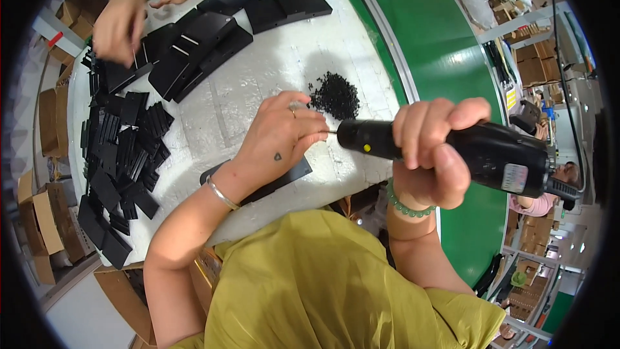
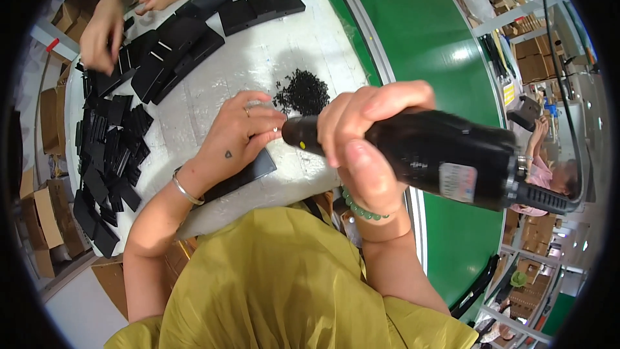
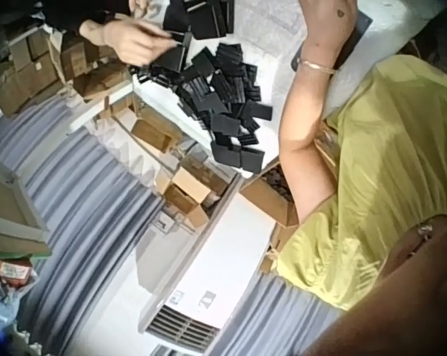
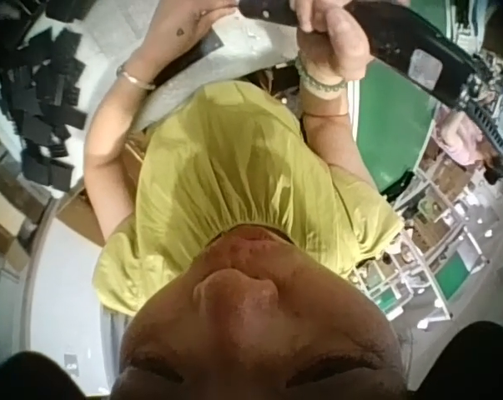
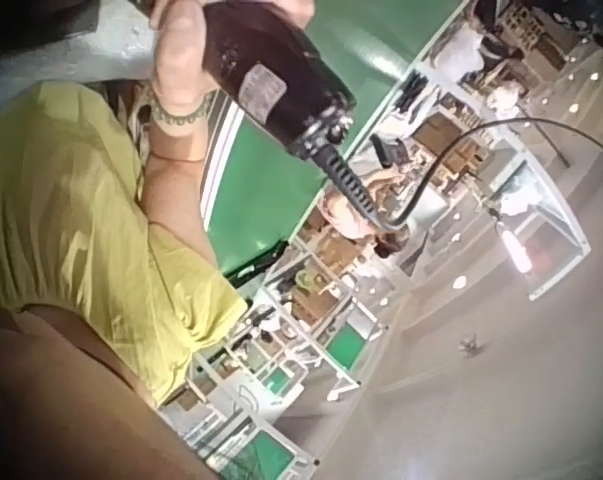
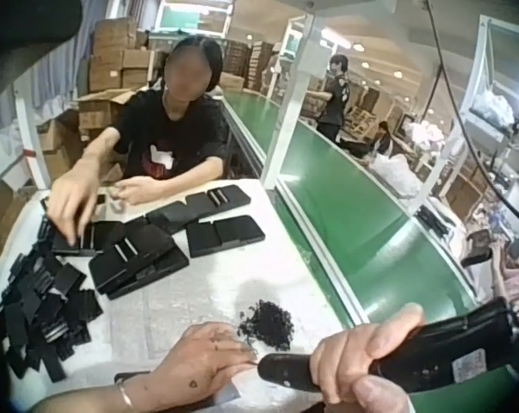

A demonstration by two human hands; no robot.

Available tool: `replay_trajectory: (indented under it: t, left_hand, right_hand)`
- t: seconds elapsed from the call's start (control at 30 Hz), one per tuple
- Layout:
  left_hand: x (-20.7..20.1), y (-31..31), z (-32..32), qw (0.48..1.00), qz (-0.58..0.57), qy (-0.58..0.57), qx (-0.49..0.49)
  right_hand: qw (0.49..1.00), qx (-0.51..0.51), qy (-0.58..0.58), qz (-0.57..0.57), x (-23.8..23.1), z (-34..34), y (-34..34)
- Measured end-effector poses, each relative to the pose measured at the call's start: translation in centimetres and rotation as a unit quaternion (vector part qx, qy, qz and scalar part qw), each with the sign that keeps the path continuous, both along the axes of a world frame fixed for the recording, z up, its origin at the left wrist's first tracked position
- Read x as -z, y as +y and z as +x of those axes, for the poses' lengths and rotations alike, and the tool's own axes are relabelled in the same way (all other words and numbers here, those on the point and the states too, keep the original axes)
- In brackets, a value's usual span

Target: Assemble black plastic components using an electric screwdriver.

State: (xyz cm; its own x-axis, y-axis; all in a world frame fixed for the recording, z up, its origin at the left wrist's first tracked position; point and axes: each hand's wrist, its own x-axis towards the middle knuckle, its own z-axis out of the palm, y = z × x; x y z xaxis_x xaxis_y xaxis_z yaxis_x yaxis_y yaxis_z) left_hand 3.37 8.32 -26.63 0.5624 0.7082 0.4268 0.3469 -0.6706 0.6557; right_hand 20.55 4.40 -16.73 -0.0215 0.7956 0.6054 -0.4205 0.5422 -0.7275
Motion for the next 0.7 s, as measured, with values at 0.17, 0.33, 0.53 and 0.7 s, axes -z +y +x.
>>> replay_trajectory:
  t: [0.17, 0.33, 0.53, 0.7]
  left_hand:
    - [-0.4, 0.6, 0.2, 1.000, -0.001, -0.019, -0.005]
    - [-1.5, 0.5, 0.3, 0.998, -0.028, -0.057, -0.014]
    - [-2.0, -0.2, -0.3, 0.997, -0.042, -0.049, -0.028]
    - [-3.6, -1.5, -1.0, 0.996, 0.085, 0.021, -0.032]
  right_hand:
    - [1.000, -0.012, -0.012, 0.020, -1.0, 0.9, 0.3]
    - [0.999, -0.033, -0.004, 0.023, -1.0, 1.1, 0.7]
    - [0.999, -0.044, -0.015, 0.023, -1.8, 0.2, 0.2]
    - [0.992, -0.080, -0.083, 0.047, -2.4, -0.2, 0.4]
